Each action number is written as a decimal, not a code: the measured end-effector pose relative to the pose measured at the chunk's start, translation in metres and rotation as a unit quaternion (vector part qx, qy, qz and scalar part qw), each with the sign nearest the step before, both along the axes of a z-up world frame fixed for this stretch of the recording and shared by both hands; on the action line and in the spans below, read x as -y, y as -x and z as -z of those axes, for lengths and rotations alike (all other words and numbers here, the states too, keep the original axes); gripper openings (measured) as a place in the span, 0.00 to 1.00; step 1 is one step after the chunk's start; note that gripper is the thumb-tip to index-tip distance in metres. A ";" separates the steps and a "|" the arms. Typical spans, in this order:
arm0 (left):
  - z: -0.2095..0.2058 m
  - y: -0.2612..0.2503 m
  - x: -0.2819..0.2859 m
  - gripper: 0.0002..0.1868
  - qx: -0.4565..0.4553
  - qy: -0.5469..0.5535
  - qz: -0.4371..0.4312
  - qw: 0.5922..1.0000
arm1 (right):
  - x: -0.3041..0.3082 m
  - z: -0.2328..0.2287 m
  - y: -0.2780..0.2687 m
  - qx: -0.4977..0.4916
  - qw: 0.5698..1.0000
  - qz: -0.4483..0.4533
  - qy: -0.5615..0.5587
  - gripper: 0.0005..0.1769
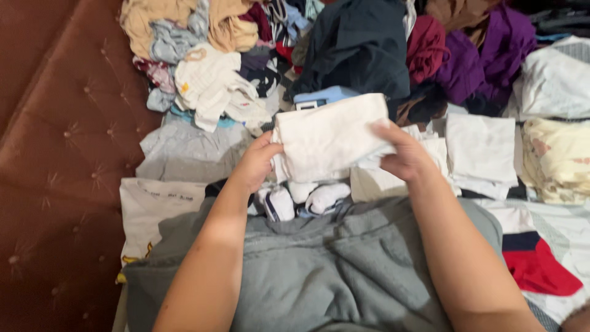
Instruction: The person sits on a bed and folds various pieces of clothing, including underwear, socks, and small shirts, by hand. They pick up each item from a pile, unfold it, fold it neatly, and place it on a growing stack.
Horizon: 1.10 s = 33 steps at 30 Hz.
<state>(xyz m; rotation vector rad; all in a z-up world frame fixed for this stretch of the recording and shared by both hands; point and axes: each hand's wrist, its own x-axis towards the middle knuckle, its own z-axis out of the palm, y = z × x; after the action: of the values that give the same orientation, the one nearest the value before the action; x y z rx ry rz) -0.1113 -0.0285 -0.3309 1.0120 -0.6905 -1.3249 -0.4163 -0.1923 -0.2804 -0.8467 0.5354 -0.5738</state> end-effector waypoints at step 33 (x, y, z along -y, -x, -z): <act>-0.001 0.066 0.033 0.59 0.690 -0.228 0.164 0.668 | 0.000 0.082 -0.091 -0.437 0.850 -0.082 0.284 0.31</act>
<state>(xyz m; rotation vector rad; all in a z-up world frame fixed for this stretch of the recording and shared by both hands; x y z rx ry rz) -0.1772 -0.0610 -0.3295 2.4414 -1.7727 -0.7824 -0.3250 -0.1920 -0.3621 -1.7268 1.1336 -0.1410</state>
